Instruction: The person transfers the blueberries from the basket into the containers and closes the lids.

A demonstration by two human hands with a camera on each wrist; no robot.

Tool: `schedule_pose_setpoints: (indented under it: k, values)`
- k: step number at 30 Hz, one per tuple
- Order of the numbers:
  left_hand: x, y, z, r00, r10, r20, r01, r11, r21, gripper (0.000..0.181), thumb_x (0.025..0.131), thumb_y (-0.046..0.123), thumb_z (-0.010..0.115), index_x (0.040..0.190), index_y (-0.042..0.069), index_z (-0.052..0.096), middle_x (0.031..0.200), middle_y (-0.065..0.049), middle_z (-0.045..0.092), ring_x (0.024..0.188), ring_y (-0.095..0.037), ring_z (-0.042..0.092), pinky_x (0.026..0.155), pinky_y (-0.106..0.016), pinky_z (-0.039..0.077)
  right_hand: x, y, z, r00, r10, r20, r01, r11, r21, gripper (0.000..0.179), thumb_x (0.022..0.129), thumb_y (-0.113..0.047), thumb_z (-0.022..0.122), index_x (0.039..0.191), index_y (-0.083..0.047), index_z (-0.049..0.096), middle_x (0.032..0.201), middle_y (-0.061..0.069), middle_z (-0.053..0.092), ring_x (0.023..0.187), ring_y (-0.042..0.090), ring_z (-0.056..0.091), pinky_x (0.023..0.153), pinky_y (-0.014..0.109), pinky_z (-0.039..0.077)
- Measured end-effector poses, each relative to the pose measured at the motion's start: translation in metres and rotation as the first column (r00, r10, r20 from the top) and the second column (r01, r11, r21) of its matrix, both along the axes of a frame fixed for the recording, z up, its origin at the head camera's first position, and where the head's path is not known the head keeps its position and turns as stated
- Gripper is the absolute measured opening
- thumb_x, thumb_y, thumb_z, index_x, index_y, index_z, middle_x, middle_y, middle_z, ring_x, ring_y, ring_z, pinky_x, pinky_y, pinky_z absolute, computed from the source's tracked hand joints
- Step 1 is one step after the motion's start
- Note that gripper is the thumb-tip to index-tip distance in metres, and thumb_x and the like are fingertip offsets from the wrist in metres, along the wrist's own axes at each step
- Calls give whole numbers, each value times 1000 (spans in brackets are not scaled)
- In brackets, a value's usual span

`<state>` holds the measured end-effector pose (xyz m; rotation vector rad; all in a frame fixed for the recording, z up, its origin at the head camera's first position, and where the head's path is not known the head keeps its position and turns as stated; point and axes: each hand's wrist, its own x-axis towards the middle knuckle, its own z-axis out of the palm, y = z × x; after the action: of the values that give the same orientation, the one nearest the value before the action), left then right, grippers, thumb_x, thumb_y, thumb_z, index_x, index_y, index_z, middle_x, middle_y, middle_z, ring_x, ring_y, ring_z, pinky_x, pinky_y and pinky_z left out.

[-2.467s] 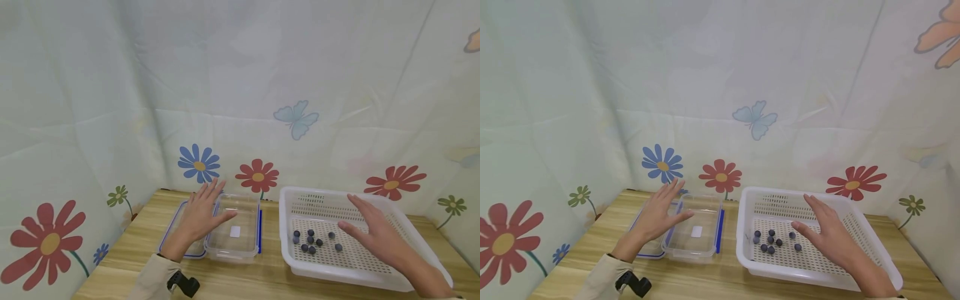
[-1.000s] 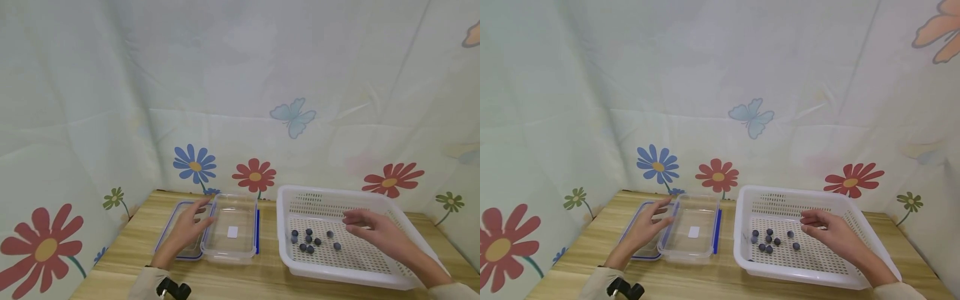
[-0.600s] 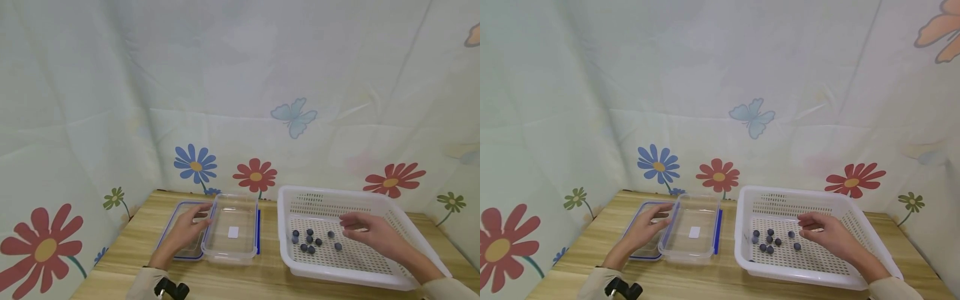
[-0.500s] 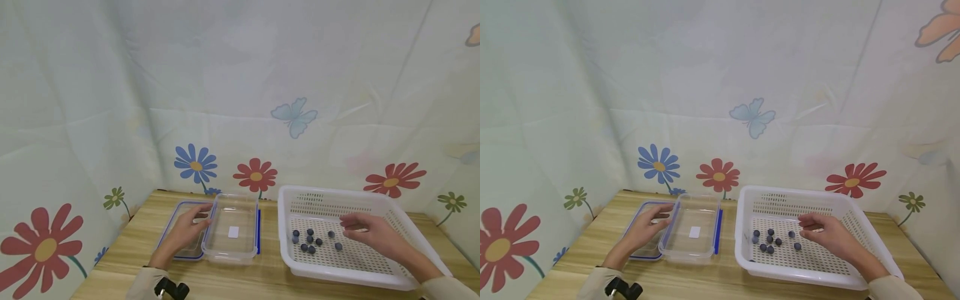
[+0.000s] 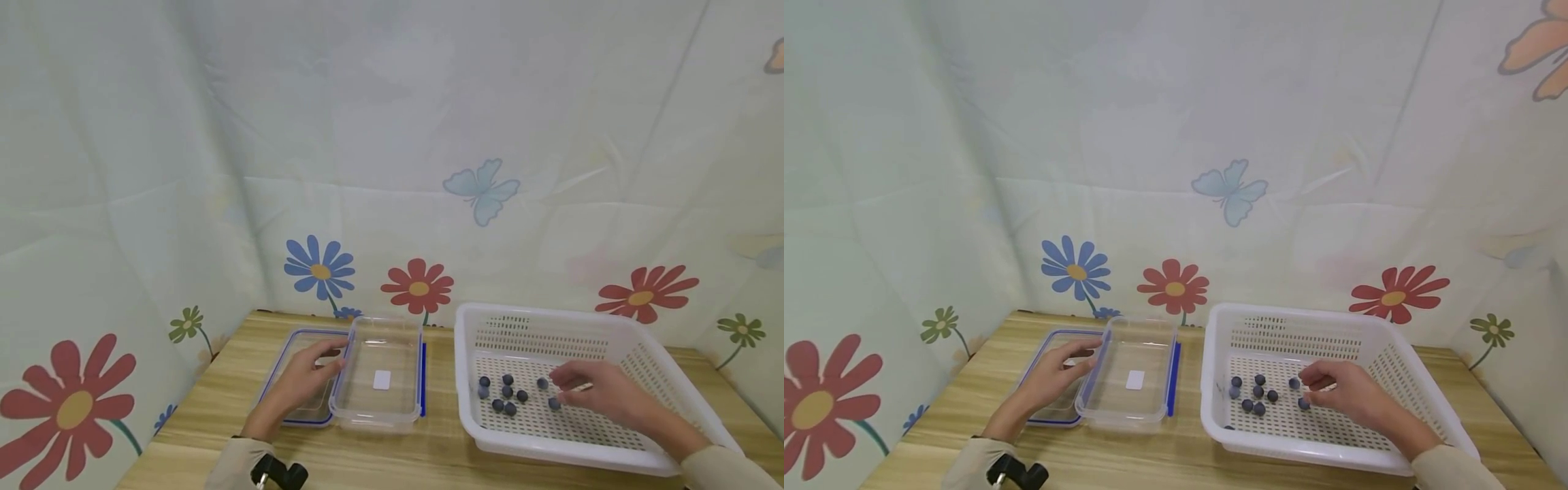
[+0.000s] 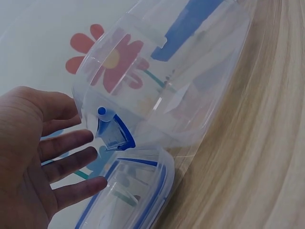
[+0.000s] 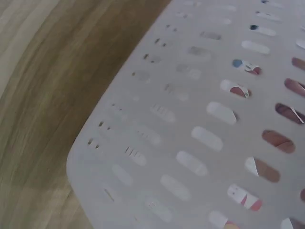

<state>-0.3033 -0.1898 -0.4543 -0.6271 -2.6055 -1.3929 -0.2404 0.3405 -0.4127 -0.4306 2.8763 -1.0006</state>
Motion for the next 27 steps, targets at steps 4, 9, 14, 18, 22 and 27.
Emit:
schedule_pose_setpoints:
  k: [4,9,14,18,22,27]
  values:
    - [-1,-2,-1,1000,-20,-14,20,1000,8,39,106,12,67,143,-1,63,144,-19,63,130,-42,59,100,-56,54,-1,-1,-3,1000,0,29,-1,1000,19,36,90,-22,87,119,-4,76,110,3,76,98,22,70,87,43,60]
    - [-2,-3,-1,1000,-17,-12,17,1000,2,40,106,14,67,144,0,63,144,-19,63,130,-41,59,100,-56,54,-2,-4,-4,997,-35,73,31,998,50,36,89,-19,88,119,-4,76,109,2,75,99,22,69,90,48,59]
    - [-3,-2,-3,1000,-14,-13,14,1000,-6,40,106,14,68,144,1,64,144,-18,64,130,-39,60,100,-55,54,-5,-5,-8,996,-55,66,49,995,91,34,88,-18,88,117,-5,76,106,0,75,98,21,70,90,51,58]
    - [-3,-2,-4,1000,-18,-5,18,1000,2,40,106,13,68,143,1,64,144,-18,63,131,-39,59,101,-54,54,-5,-4,-11,998,-35,53,29,994,104,32,89,-16,87,117,-5,77,106,-1,75,97,20,69,89,50,58]
    - [-2,-2,-3,1000,-29,-7,29,999,18,39,106,11,67,143,-1,63,144,-20,63,131,-41,59,100,-54,54,-6,-3,-12,999,-2,47,-4,993,121,32,89,-15,86,118,-5,77,105,-2,75,95,18,69,89,49,58]
    - [-1,-2,-2,999,-31,-10,31,999,31,39,105,8,67,142,-2,63,143,-21,63,130,-42,59,100,-52,55,-7,-3,-13,998,45,49,-52,989,142,34,88,-14,86,119,-5,77,106,-3,74,94,16,66,86,42,57]
